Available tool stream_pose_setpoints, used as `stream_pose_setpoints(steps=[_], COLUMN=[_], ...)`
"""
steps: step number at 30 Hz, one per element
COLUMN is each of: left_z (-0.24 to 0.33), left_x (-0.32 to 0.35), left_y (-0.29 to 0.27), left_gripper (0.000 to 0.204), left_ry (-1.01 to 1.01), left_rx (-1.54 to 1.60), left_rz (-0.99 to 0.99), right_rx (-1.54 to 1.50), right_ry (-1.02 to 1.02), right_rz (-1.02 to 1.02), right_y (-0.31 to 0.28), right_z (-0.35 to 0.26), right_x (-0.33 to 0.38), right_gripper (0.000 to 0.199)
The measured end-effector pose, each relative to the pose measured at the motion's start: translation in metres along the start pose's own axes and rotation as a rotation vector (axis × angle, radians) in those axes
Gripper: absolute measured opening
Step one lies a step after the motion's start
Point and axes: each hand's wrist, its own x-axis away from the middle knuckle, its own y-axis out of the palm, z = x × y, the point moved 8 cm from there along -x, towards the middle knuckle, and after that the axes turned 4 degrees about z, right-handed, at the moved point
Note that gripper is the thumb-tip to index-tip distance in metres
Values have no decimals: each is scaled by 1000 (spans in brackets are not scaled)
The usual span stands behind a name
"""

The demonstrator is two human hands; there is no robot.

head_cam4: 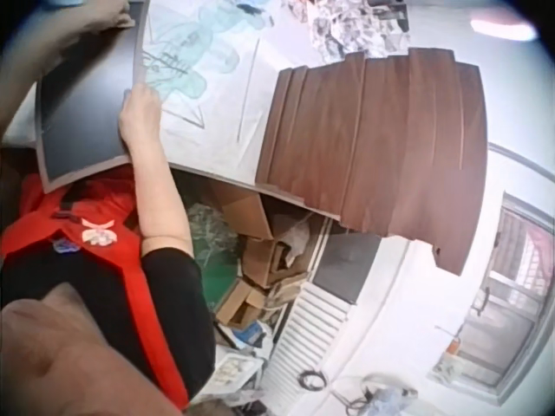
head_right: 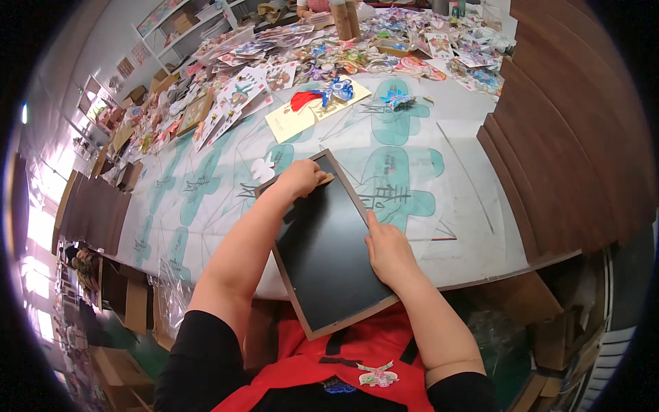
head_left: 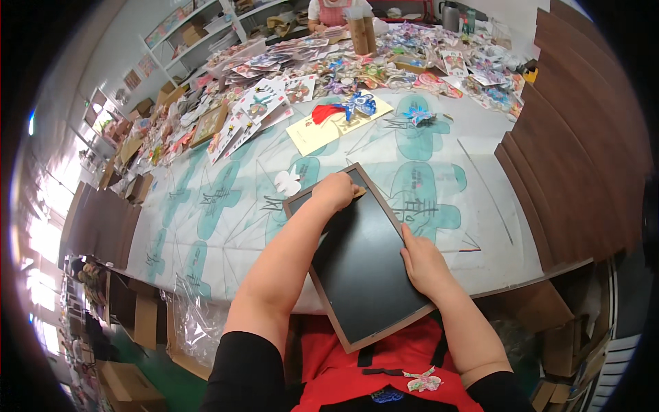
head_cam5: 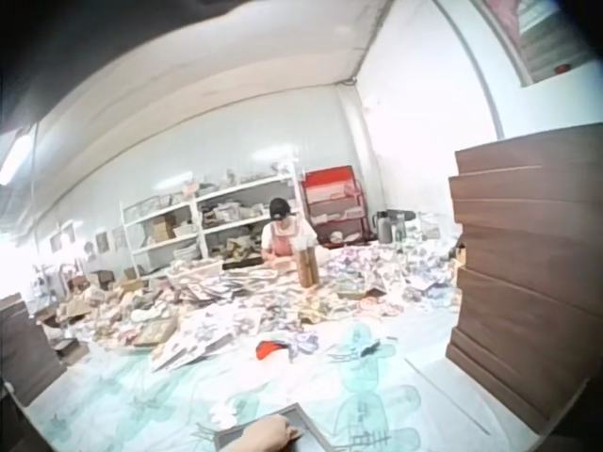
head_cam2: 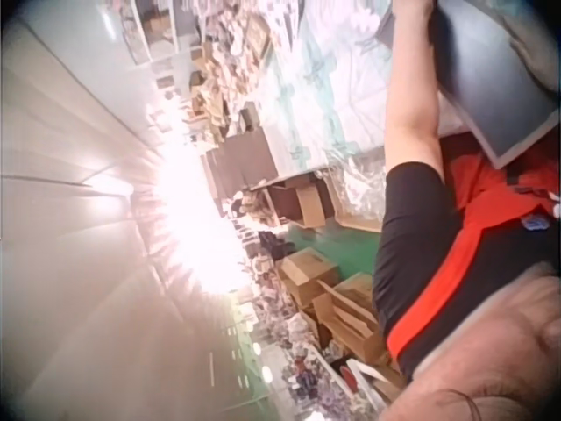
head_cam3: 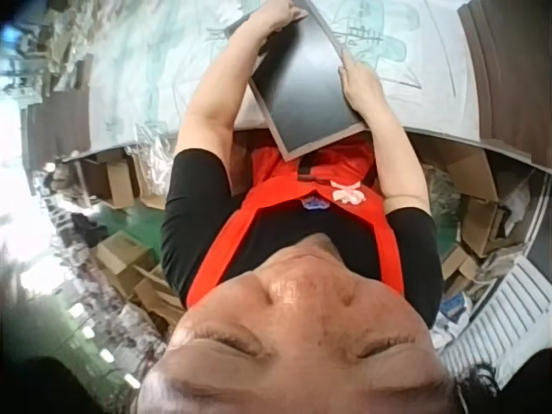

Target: The person assembles a picture frame by placing a black backing board into a wooden frame and securing it with a wooden stick. They then insert a printed image and a yellow backing sheet into the frame. The person works at a cluttered table in a workshop environment.

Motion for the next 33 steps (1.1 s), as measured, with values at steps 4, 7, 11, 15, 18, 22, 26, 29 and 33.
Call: stream_pose_setpoints(steps=[4, 7, 11, 15, 18, 22, 26, 29, 33], left_z=[-3, 1, -12, 17, 2, -24, -17, 10, 14], left_x=[-18, -18, -10, -6, 0, 11, 0, 4, -2], left_y=[7, 5, 20, 20, 17, 1, -3, -11, -11], left_gripper=[29, 28, 29, 26, 27, 29, 27, 27, 25], left_ry=[72, -3, -162, -96, -158, -148, 37, -12, 17], left_rx=[-86, 32, 604, 585, 759, 357, 76, -133, -273], left_rz=[-29, -159, -150, -96, -131, -91, 65, 23, -58], right_rx=[-75, -96, -106, -84, -69, -61, -93, -78, -88], right_ry=[28, -43, -45, -15, 14, 58, 23, 8, -5], right_rz=[-51, 0, -5, 14, 15, -28, -18, 14, -12], right_y=[-3, -7, -8, -5, -8, -5, -5, -10, -8], right_z=[0, 2, 2, 5, 6, 8, 5, 8, 8], right_x=[-2, -2, -4, -1, -1, 0, -1, -1, -2], right_gripper=[48, 48, 49, 48, 47, 46, 46, 46, 46])
